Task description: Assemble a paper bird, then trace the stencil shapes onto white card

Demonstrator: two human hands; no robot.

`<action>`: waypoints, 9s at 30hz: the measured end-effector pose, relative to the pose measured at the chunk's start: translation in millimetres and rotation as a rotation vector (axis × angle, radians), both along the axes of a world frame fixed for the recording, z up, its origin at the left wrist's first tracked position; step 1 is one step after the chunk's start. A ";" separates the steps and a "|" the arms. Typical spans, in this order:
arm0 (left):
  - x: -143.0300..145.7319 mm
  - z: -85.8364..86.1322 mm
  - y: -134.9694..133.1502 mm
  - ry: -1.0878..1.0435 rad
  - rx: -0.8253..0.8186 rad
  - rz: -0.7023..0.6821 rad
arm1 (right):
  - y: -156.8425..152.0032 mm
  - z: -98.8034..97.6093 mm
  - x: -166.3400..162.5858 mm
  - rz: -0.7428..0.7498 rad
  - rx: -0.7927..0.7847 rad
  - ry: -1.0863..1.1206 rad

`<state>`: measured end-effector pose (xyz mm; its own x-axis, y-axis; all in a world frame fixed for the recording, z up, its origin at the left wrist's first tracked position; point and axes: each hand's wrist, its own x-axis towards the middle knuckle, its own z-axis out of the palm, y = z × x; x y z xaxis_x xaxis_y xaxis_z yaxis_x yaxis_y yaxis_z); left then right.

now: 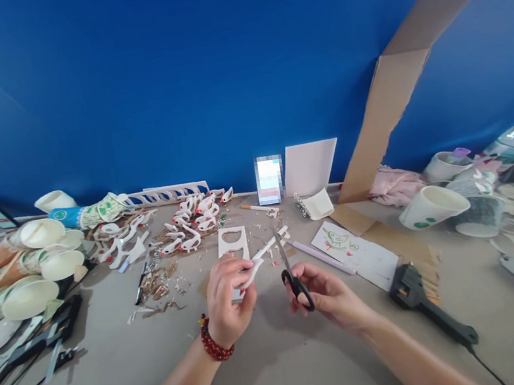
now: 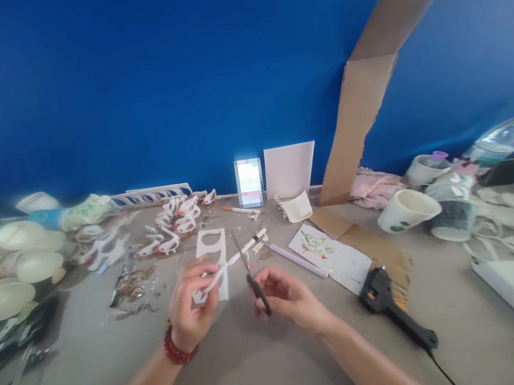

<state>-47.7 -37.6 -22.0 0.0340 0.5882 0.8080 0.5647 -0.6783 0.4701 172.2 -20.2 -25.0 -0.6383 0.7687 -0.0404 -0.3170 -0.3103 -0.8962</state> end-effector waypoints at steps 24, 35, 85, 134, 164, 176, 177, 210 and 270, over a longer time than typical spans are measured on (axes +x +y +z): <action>20.5 8.2 -12.6 0.109 -0.508 -0.246 | 3.8 4.4 6.7 -0.316 0.564 -0.741; 21.8 -1.8 -9.5 -0.059 -0.742 -0.346 | -3.2 6.3 7.1 -0.359 0.885 -0.742; 5.0 12.3 2.7 -0.423 -0.448 -0.535 | 21.3 46.4 59.1 -0.012 1.124 -1.045; 5.3 11.1 2.7 -0.463 -0.482 -0.602 | 17.8 47.1 59.5 0.010 1.119 -1.058; 9.5 -3.9 1.8 -0.799 -0.966 -0.425 | 20.1 30.7 54.9 0.060 0.772 -1.493; 22.6 -2.2 -5.0 -0.773 -1.090 -0.565 | 17.8 24.5 63.2 0.058 0.859 -1.365; 23.2 -2.6 -5.3 -0.795 -1.102 -0.585 | 18.1 24.8 63.6 0.056 0.868 -1.354; -7.4 17.4 12.6 -0.129 -0.751 -0.186 | 16.5 -0.4 25.0 -0.516 0.306 -0.249; -70.5 -53.7 34.7 0.753 -0.515 0.091 | 45.1 -3.2 22.3 -0.651 0.553 -0.638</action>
<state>-118.2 -3.0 -75.7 0.3815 0.8957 0.2286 0.8854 -0.4251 0.1881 194.5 24.9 -28.2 -0.0822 0.9682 0.2364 0.3024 0.2502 -0.9198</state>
